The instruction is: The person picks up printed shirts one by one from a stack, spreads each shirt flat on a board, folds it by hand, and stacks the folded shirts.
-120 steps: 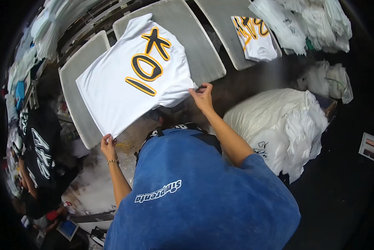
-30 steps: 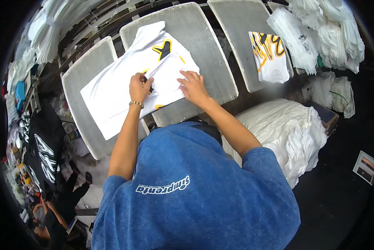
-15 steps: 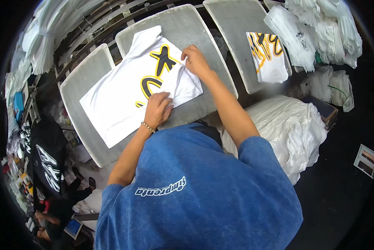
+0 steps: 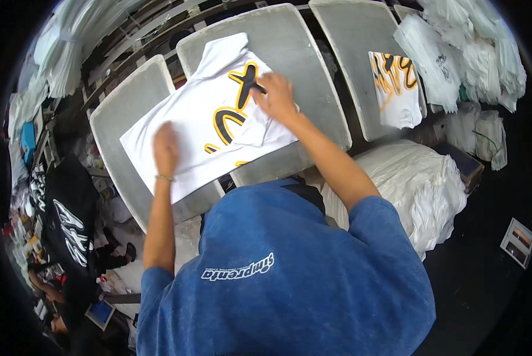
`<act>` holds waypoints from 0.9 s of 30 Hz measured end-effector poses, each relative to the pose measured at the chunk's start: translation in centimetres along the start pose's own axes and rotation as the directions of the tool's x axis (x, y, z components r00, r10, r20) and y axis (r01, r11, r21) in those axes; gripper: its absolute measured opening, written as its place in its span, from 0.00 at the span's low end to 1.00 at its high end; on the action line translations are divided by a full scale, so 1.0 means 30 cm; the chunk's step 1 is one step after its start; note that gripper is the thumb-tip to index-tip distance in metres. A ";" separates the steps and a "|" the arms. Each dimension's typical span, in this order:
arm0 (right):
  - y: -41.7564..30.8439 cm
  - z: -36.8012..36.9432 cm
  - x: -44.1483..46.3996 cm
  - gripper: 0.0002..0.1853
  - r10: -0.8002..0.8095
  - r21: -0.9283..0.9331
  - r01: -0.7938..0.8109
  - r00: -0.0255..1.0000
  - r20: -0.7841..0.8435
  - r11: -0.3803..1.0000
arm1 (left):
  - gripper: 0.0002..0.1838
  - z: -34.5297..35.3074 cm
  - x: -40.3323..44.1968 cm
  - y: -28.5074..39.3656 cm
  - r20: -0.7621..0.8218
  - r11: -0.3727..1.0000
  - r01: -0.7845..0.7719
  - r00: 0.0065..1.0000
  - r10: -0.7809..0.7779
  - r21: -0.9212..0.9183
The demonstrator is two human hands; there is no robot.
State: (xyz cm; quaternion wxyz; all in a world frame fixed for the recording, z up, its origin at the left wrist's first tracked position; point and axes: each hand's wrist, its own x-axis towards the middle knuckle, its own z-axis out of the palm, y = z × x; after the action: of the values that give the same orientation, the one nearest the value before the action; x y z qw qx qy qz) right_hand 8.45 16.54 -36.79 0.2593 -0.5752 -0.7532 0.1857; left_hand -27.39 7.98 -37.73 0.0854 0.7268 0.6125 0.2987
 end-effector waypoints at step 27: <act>0.030 -0.204 0.423 0.16 -0.059 0.796 -0.294 0.923 0.379 0.529 | 0.13 -0.439 -0.016 -0.236 -0.013 0.967 0.049 0.999 -0.047 0.252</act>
State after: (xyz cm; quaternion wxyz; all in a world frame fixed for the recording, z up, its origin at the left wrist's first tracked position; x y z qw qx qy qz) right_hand 10.25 28.88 -30.18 0.3473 -0.3849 -0.5626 0.6440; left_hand -40.45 6.00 -30.74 -0.0025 0.7157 0.6633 0.2187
